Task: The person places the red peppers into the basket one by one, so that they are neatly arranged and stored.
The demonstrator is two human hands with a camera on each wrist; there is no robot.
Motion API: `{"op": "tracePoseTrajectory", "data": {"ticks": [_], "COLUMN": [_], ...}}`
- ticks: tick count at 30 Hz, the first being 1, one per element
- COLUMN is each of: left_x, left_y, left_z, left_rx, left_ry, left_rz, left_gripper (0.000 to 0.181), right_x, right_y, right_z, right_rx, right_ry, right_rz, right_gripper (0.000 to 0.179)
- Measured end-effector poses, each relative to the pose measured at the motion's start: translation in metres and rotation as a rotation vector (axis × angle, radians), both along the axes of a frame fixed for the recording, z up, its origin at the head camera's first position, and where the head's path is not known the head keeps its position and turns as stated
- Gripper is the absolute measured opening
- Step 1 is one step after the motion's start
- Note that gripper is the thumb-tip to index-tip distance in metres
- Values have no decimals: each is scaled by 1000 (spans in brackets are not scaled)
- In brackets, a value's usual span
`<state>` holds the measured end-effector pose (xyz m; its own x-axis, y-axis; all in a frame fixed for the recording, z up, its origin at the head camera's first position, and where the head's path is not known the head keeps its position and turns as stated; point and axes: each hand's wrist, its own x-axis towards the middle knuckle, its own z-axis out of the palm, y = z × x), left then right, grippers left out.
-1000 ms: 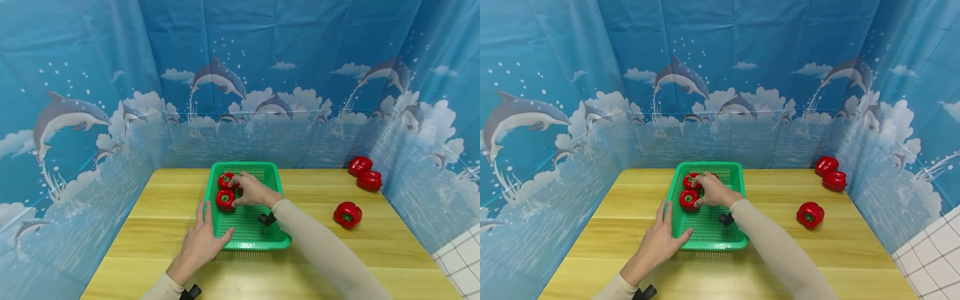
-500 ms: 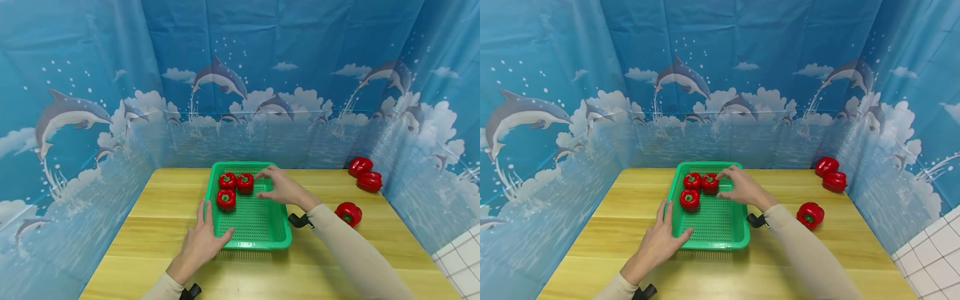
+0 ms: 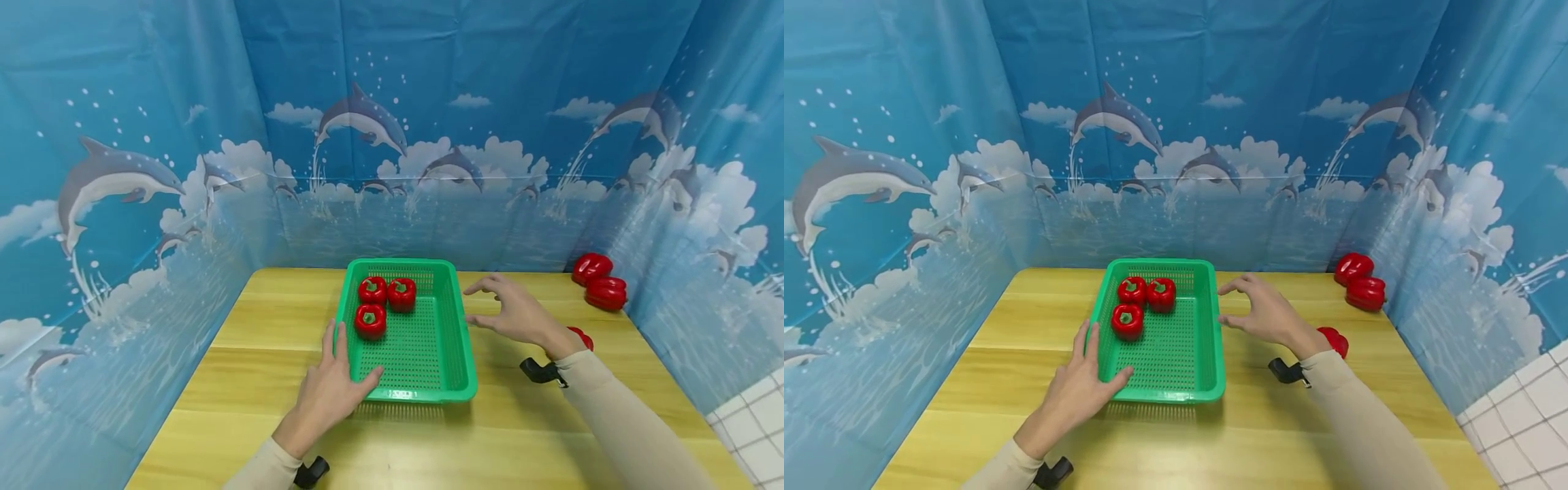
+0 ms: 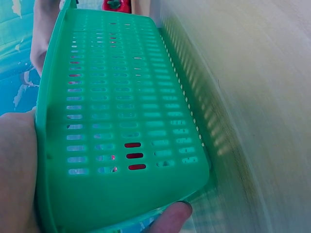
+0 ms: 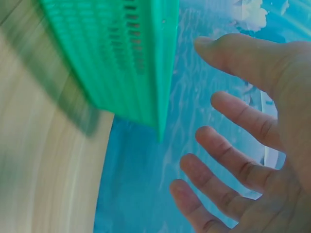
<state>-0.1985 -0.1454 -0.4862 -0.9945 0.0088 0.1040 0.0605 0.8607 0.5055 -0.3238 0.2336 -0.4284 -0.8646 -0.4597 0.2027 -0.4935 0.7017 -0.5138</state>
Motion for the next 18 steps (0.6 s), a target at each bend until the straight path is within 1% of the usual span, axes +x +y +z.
{"op": "tracePoseTrajectory", "data": {"ticks": [4, 9, 13, 18], "left_x": [-1, -1, -1, -1], "left_y": [-1, 0, -1, -1], "left_z": [2, 2, 1, 0], "left_rx": [-8, -16, -17, -6], "left_ry": [5, 9, -4, 6], "left_rz": [-1, -7, -9, -15], "left_gripper": [122, 122, 123, 122], "right_x": [0, 6, 10, 15], "right_y": [18, 39, 55, 74], "right_z": [-6, -14, -21, -27], "right_rx": [2, 18, 32, 25], "right_ry": [21, 33, 53, 38], "right_rz": [-14, -39, -68, -84], "right_gripper": [46, 45, 45, 47]}}
